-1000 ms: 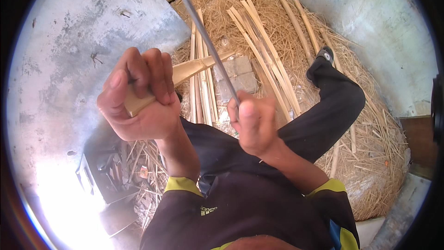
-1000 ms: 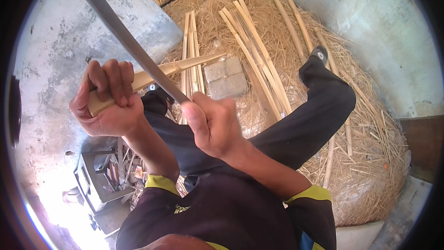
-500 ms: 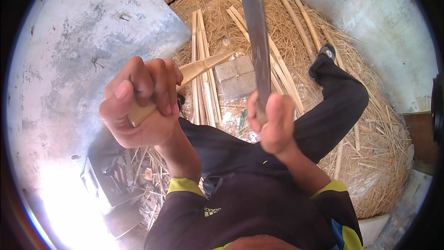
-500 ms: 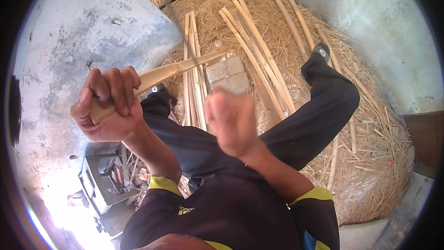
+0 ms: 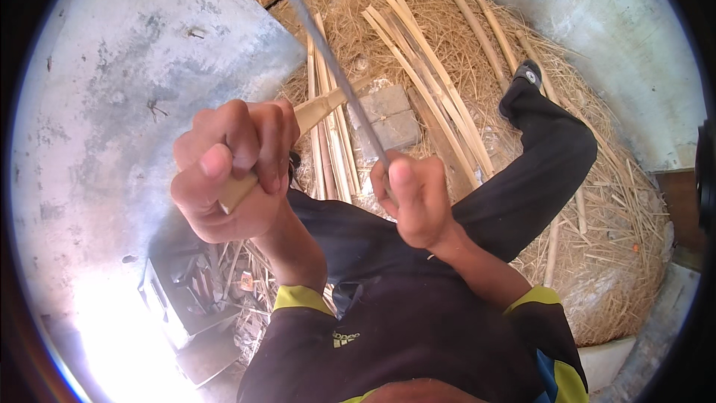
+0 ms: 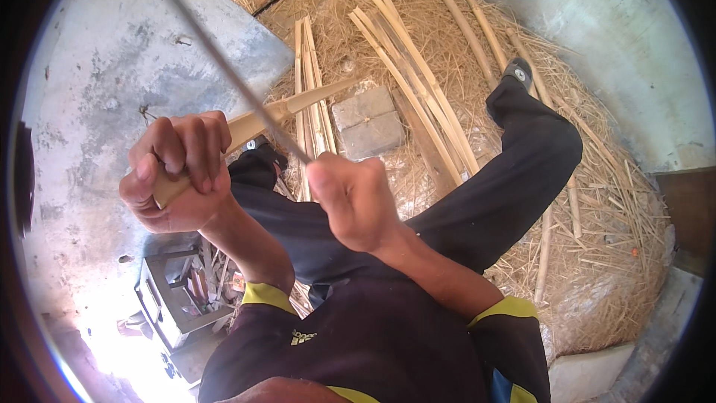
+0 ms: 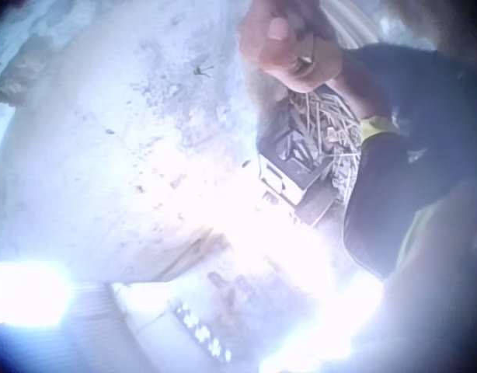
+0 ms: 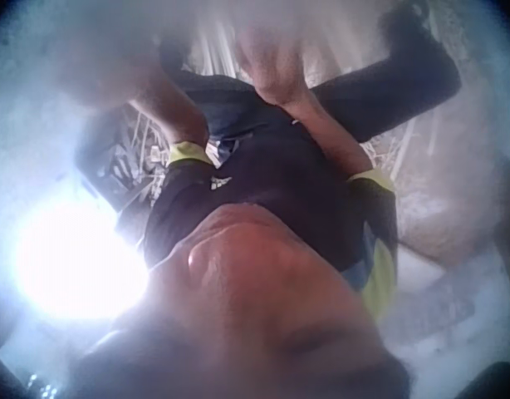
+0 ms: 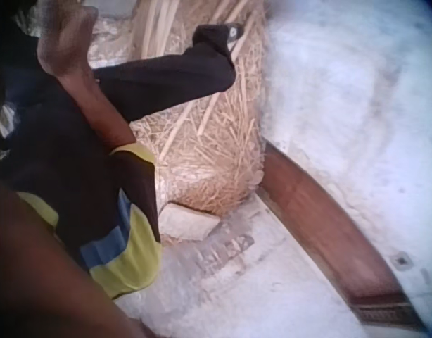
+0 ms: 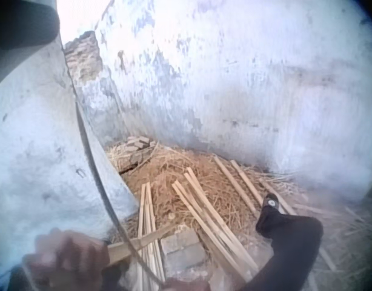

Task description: The person sits on a straw-covered floor and uses a large knife to split long bamboo poles into thin strips. They hold the bamboo with one hand and repeatedly strike it with the knife to separate the material, placing the finished strips on the ground.

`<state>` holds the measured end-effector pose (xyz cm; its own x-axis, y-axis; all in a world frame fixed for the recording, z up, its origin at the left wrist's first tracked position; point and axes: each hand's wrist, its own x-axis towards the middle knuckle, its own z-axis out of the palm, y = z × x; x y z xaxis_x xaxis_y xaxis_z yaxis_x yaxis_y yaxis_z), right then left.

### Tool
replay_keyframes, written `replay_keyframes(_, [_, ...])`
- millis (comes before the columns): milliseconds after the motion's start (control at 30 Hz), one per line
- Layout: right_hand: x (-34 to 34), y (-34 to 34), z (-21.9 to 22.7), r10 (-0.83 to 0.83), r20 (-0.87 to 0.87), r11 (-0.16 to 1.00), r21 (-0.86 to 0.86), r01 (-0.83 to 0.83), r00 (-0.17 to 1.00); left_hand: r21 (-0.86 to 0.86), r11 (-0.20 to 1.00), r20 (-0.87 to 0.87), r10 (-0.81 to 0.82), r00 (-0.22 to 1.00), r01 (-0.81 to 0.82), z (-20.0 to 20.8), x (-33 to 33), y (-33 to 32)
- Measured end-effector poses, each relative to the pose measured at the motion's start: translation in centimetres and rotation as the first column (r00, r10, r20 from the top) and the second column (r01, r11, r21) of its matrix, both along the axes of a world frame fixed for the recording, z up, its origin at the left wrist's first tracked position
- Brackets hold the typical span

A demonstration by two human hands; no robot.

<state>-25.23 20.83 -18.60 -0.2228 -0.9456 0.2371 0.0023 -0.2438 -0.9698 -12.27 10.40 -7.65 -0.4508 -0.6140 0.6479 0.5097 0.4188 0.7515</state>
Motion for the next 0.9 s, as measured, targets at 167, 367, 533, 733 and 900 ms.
replay_keyframes(167, [-0.4, -2.9, -7.8, 0.092, -0.420, 0.855, 0.498, 0.144, 0.903, 0.025, 1.000, -0.081, -0.003, 0.997, 0.006, -0.2, 0.8, -0.8])
replay_keyframes(367, [-1.4, -1.0, 0.3, 0.063, -0.087, 0.972, 0.230, -0.041, 0.994, -0.115, 0.965, 0.132, -0.222, 0.966, 0.237, 0.3, 0.7, -1.8])
replay_keyframes(533, [0.4, -1.3, -2.1, 0.056, -0.024, 0.998, -0.037, -0.057, 0.998, -0.198, 0.879, 0.262, -0.379, 0.888, 0.434, 1.3, 0.9, -2.6])
replay_keyframes(733, [-1.5, -2.3, -9.1, 0.079, -0.154, 0.769, 0.639, 0.038, 0.985, -0.073, 0.988, -0.048, -0.138, 0.989, 0.134, -0.1, 1.5, -2.4])
replay_keyframes(900, [0.3, -0.2, -2.0, 0.010, 0.181, 0.958, 0.279, -0.061, 0.983, 0.133, 0.882, -0.193, 0.471, 0.861, -0.453, -0.2, 0.0, 0.3])
